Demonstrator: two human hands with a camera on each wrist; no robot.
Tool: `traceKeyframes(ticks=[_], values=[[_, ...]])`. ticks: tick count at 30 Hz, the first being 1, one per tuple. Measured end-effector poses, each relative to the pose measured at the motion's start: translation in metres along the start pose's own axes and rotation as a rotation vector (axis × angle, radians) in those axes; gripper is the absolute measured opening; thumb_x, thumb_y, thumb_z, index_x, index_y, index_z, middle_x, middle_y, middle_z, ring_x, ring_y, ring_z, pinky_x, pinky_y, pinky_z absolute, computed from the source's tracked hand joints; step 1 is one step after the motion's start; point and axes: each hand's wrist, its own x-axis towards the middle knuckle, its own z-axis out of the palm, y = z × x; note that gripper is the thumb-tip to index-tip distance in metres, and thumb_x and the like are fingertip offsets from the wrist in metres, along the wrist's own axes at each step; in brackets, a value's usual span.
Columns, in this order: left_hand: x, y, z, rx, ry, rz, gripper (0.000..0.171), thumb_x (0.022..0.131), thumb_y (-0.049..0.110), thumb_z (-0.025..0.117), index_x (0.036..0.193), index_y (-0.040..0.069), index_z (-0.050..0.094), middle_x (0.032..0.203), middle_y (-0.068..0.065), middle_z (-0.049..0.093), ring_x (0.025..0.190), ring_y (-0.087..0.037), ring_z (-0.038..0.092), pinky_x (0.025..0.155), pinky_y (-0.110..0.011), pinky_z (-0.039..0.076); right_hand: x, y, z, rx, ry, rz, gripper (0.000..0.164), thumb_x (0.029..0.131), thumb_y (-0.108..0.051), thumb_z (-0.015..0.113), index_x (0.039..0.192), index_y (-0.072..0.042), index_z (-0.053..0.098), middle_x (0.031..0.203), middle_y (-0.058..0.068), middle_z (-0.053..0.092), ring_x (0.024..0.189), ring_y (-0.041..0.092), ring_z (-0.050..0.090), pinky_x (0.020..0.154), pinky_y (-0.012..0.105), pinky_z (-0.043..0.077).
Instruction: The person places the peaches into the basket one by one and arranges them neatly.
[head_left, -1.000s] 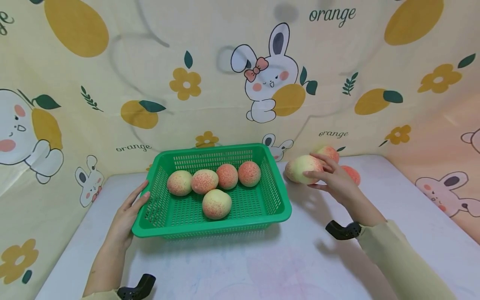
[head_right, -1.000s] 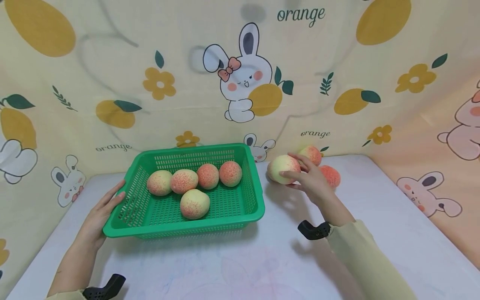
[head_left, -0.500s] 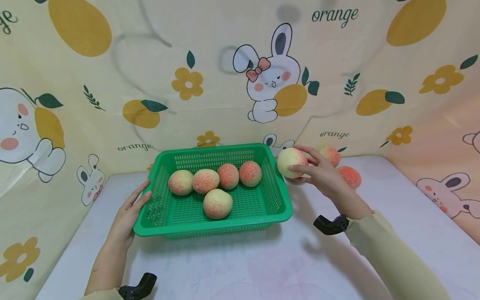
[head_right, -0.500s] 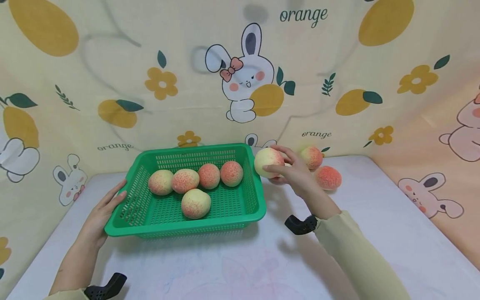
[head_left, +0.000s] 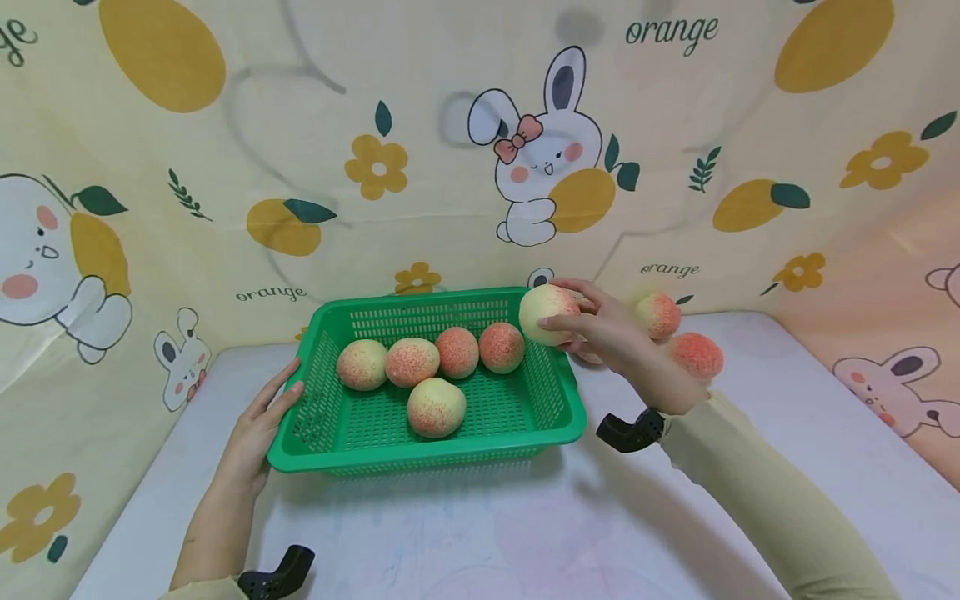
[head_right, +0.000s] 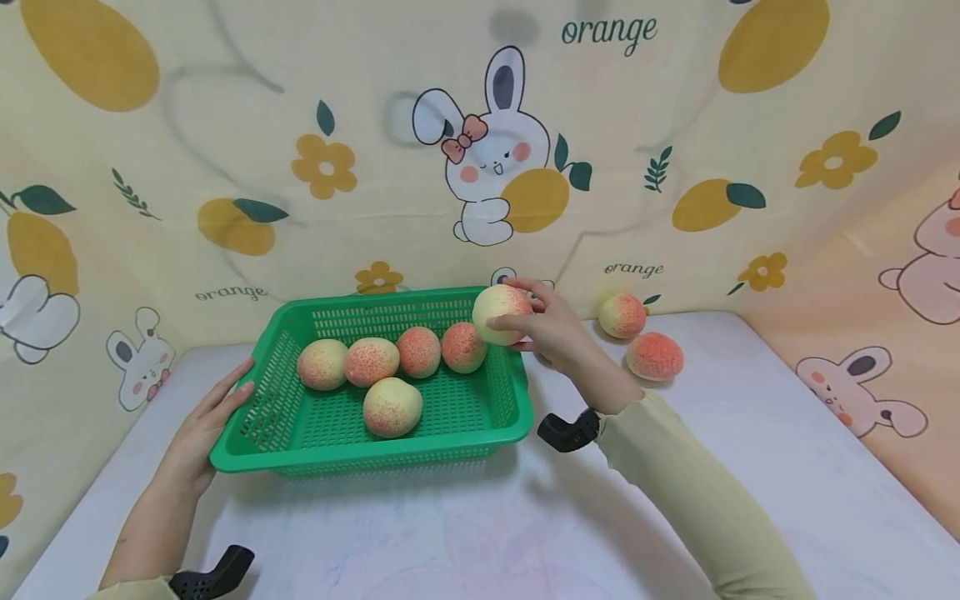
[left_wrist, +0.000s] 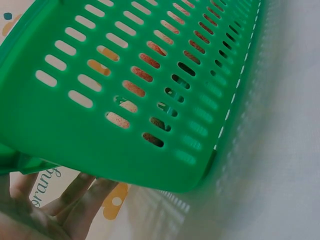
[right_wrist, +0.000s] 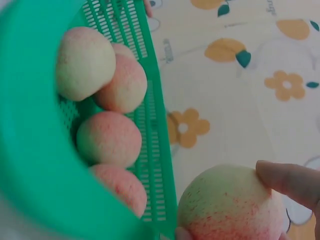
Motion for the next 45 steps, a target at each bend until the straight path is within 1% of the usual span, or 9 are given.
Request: traceKeyframes(ticks=[7, 12, 17, 23, 26, 27, 30, 35, 45], values=[[0.000, 0.001, 0.001, 0.010, 0.002, 0.005, 0.062, 0.094, 0.052, 0.051, 0.150, 0.042, 0.025, 0.162, 0.005, 0.005, 0.140, -0.021, 0.021, 0.078, -0.008, 0.043, 0.009, -0.005, 0.019, 0.034, -0.053, 0.027, 0.069, 0.088, -0.009, 0.068, 0.148, -0.016, 0.033, 0.142, 0.020, 0.040, 0.107, 0.029, 0.049, 0.071, 0.028, 0.054], [-0.001, 0.002, 0.001, 0.017, 0.000, -0.003, 0.062, 0.095, 0.052, 0.051, 0.150, 0.041, 0.025, 0.162, 0.008, 0.004, 0.143, -0.022, 0.018, 0.079, -0.008, 0.041, 0.017, -0.006, 0.031, -0.010, -0.059, 0.065, 0.069, 0.086, -0.013, 0.071, 0.146, -0.019, 0.038, 0.135, 0.019, 0.044, 0.099, 0.025, 0.052, 0.071, 0.030, 0.053], [-0.001, 0.002, 0.001, 0.019, -0.003, 0.002, 0.061, 0.095, 0.051, 0.050, 0.150, 0.041, 0.024, 0.162, 0.007, 0.004, 0.143, -0.022, 0.018, 0.079, -0.008, 0.041, 0.023, -0.005, 0.041, -0.062, -0.093, 0.084, 0.068, 0.084, -0.014, 0.071, 0.144, -0.018, 0.040, 0.131, 0.020, 0.047, 0.093, 0.024, 0.055, 0.071, 0.036, 0.054], [0.000, 0.001, 0.001, 0.010, 0.000, 0.007, 0.061, 0.095, 0.051, 0.050, 0.150, 0.041, 0.025, 0.162, 0.006, 0.006, 0.141, -0.020, 0.021, 0.078, -0.008, 0.043, 0.027, -0.005, 0.051, -0.083, -0.149, 0.135, 0.066, 0.085, -0.009, 0.069, 0.143, -0.016, 0.040, 0.139, 0.021, 0.042, 0.109, 0.032, 0.052, 0.083, 0.045, 0.054], [0.000, 0.001, 0.000, 0.005, 0.003, 0.002, 0.061, 0.095, 0.051, 0.050, 0.150, 0.041, 0.025, 0.162, 0.006, 0.006, 0.140, -0.019, 0.023, 0.078, -0.008, 0.044, 0.028, -0.005, 0.056, -0.072, -0.176, 0.167, 0.066, 0.084, -0.007, 0.069, 0.143, -0.014, 0.040, 0.146, 0.020, 0.033, 0.120, 0.038, 0.046, 0.088, 0.051, 0.052], [0.000, 0.001, 0.000, 0.005, 0.003, 0.001, 0.061, 0.095, 0.051, 0.050, 0.150, 0.041, 0.025, 0.162, 0.006, 0.006, 0.139, -0.019, 0.023, 0.078, -0.008, 0.044, 0.028, -0.005, 0.057, -0.070, -0.183, 0.176, 0.066, 0.084, -0.006, 0.069, 0.144, -0.014, 0.040, 0.149, 0.019, 0.026, 0.123, 0.039, 0.043, 0.088, 0.052, 0.051], [0.001, 0.002, 0.001, 0.002, 0.002, 0.000, 0.061, 0.095, 0.051, 0.051, 0.150, 0.041, 0.025, 0.162, 0.006, 0.005, 0.139, -0.018, 0.023, 0.078, -0.008, 0.044, 0.029, -0.005, 0.060, -0.063, -0.200, 0.207, 0.066, 0.084, -0.004, 0.070, 0.143, -0.013, 0.042, 0.151, 0.018, 0.021, 0.126, 0.041, 0.039, 0.090, 0.055, 0.049], [0.000, 0.002, 0.001, 0.005, 0.003, 0.002, 0.061, 0.095, 0.051, 0.051, 0.150, 0.041, 0.026, 0.162, 0.007, 0.005, 0.140, -0.019, 0.022, 0.078, -0.008, 0.043, 0.031, -0.005, 0.064, -0.102, -0.232, 0.252, 0.066, 0.083, -0.004, 0.071, 0.141, -0.014, 0.043, 0.147, 0.017, 0.031, 0.123, 0.039, 0.041, 0.092, 0.056, 0.048], [0.001, 0.001, 0.000, 0.007, 0.003, 0.015, 0.061, 0.095, 0.052, 0.051, 0.150, 0.041, 0.025, 0.162, 0.005, 0.006, 0.140, -0.021, 0.023, 0.078, -0.008, 0.044, 0.039, 0.000, 0.073, -0.173, -0.318, 0.275, 0.062, 0.084, -0.006, 0.071, 0.139, -0.014, 0.045, 0.144, 0.016, 0.033, 0.115, 0.036, 0.045, 0.084, 0.050, 0.053]])
